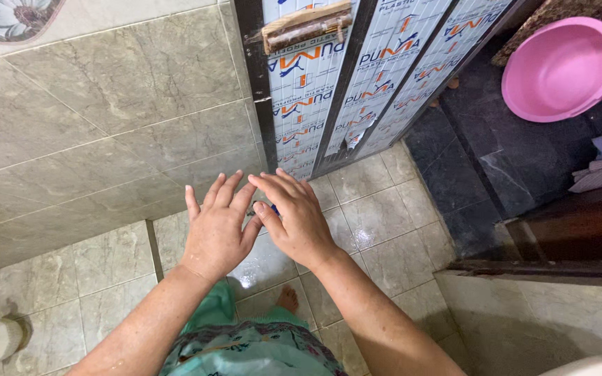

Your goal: The person washes a small plastic jar, a scrub brush, and a piece of cloth under a faucet by hand and using a plastic pitcher to pour water.

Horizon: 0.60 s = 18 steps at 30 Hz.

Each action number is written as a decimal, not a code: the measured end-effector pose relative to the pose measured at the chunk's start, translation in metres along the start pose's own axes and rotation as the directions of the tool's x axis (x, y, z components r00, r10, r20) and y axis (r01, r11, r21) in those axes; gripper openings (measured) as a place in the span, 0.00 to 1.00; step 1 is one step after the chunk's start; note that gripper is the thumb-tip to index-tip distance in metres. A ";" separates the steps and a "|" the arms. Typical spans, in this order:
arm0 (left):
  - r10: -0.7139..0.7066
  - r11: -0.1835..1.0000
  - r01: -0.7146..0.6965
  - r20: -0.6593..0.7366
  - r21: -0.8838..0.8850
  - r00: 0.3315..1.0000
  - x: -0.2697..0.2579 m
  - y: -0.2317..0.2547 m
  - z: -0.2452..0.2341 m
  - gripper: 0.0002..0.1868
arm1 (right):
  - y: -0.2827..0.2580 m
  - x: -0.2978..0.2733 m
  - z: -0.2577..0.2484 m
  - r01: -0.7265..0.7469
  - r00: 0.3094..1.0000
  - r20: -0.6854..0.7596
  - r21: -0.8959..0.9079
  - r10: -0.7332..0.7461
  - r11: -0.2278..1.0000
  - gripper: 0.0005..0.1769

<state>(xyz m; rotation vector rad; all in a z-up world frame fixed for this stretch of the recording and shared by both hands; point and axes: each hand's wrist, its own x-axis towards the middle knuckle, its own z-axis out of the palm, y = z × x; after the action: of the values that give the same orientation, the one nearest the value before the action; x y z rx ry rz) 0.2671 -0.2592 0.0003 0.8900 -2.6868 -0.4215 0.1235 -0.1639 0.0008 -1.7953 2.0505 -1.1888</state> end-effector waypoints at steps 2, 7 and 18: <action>-0.006 1.000 0.006 0.012 -0.016 1.000 -0.001 -0.008 0.005 0.32 | 0.003 0.001 0.007 0.003 1.000 -0.010 -0.005 -0.003 1.000 0.22; -0.057 0.998 0.059 0.054 -0.024 0.997 -0.015 -0.044 0.009 0.33 | -0.006 0.000 0.035 -0.031 0.999 0.026 0.019 0.031 0.999 0.22; -0.154 0.987 0.155 0.015 -0.031 0.988 -0.051 -0.148 -0.012 0.36 | -0.052 0.034 0.136 -0.081 0.981 0.165 -0.149 0.106 0.985 0.26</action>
<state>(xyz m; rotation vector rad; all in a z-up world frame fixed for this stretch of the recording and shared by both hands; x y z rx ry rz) 0.3893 -0.3434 -0.0505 1.0940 -2.6238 -0.5031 0.2351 -0.2530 -0.0434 -1.7694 2.1387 -0.8498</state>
